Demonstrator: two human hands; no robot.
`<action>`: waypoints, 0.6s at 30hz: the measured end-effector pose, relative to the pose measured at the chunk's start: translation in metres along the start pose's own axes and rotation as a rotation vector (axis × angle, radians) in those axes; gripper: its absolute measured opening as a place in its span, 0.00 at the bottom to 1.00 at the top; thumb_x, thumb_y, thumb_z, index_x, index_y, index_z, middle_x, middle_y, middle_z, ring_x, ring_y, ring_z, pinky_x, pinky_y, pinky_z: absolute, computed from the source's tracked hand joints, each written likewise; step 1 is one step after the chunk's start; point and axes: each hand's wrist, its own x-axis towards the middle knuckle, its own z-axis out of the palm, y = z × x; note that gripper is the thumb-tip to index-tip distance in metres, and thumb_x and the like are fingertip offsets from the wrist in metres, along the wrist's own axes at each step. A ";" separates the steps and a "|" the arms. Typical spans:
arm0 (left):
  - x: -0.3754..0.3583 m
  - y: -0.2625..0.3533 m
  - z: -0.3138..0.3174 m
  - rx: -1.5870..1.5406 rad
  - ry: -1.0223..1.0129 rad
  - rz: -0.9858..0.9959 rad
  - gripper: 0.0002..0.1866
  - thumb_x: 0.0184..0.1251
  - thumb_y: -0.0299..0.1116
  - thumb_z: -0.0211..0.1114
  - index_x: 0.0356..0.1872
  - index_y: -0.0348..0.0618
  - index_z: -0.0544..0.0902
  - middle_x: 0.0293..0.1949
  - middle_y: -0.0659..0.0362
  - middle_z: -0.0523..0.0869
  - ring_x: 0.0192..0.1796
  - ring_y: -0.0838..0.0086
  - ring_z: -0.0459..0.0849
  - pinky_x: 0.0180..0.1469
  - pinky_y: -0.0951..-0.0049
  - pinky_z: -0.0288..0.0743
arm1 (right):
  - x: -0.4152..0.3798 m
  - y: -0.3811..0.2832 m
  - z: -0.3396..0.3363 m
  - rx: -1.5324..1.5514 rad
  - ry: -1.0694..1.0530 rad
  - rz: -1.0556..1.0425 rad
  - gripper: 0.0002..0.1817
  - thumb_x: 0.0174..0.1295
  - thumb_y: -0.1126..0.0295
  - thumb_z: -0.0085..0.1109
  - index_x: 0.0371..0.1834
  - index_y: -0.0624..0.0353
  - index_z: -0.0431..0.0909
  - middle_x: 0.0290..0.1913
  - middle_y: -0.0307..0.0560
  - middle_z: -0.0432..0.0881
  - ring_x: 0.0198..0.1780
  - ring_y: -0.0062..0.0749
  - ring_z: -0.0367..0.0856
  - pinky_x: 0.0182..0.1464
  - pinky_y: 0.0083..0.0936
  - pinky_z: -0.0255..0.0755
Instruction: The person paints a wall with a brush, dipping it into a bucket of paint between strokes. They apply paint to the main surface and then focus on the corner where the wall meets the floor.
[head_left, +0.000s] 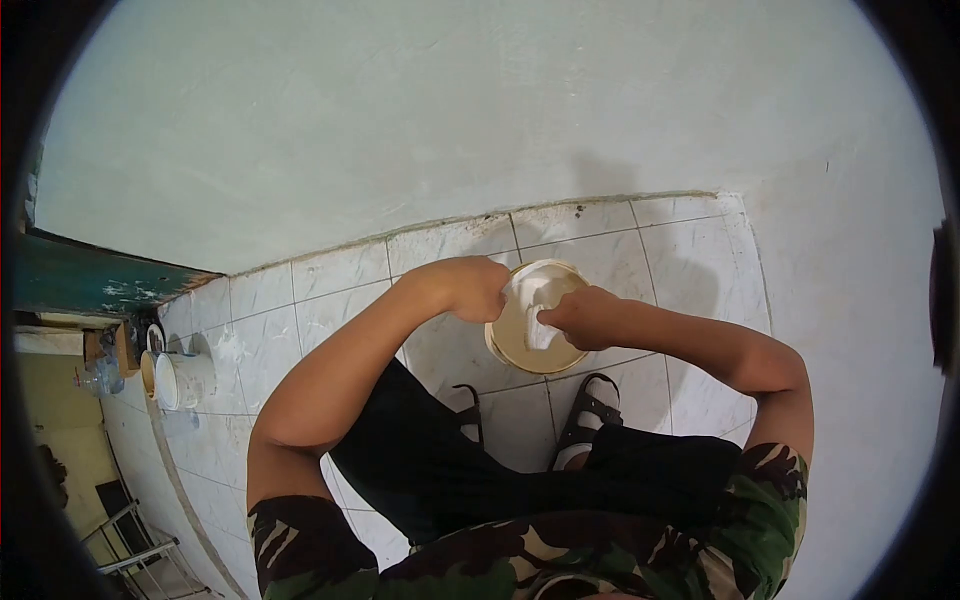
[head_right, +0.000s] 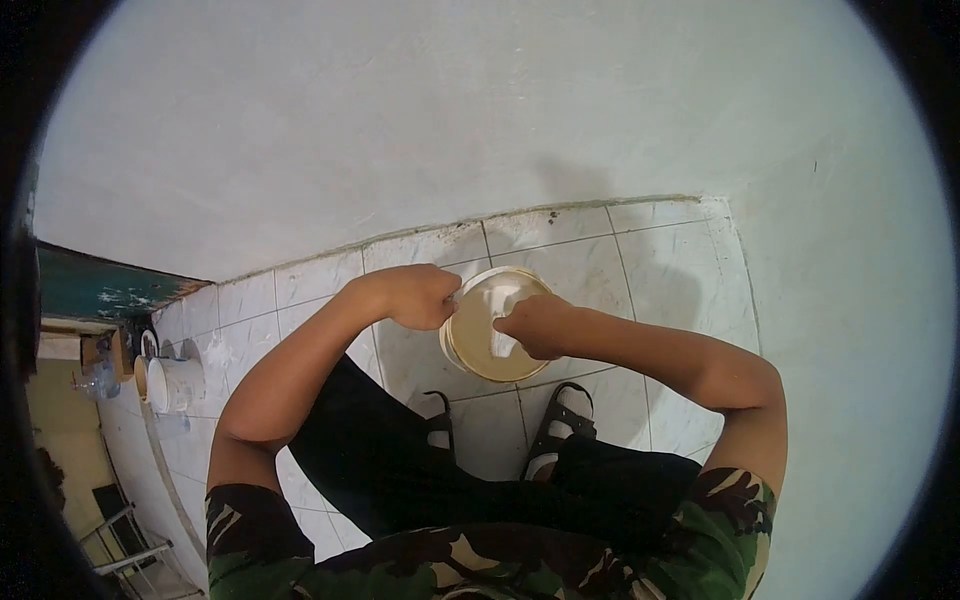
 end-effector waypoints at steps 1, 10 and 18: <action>-0.001 -0.003 0.001 0.008 0.006 0.003 0.19 0.71 0.38 0.54 0.45 0.27 0.81 0.39 0.37 0.86 0.46 0.44 0.85 0.51 0.52 0.77 | 0.013 0.001 0.010 0.001 -0.010 -0.002 0.19 0.59 0.75 0.58 0.56 0.56 0.77 0.43 0.57 0.85 0.47 0.51 0.86 0.48 0.44 0.80; -0.004 -0.019 0.010 -0.035 0.019 0.043 0.19 0.74 0.39 0.53 0.45 0.26 0.80 0.41 0.36 0.85 0.47 0.44 0.85 0.52 0.51 0.76 | 0.069 0.000 0.047 -0.047 -0.030 0.105 0.20 0.59 0.73 0.61 0.57 0.58 0.77 0.49 0.56 0.85 0.50 0.48 0.87 0.49 0.42 0.81; -0.010 -0.022 0.012 -0.068 0.023 0.032 0.19 0.76 0.39 0.52 0.46 0.27 0.78 0.40 0.36 0.85 0.47 0.44 0.85 0.51 0.51 0.76 | 0.087 0.010 0.056 -0.097 -0.115 0.105 0.20 0.56 0.73 0.64 0.54 0.58 0.78 0.50 0.56 0.85 0.51 0.48 0.86 0.49 0.43 0.82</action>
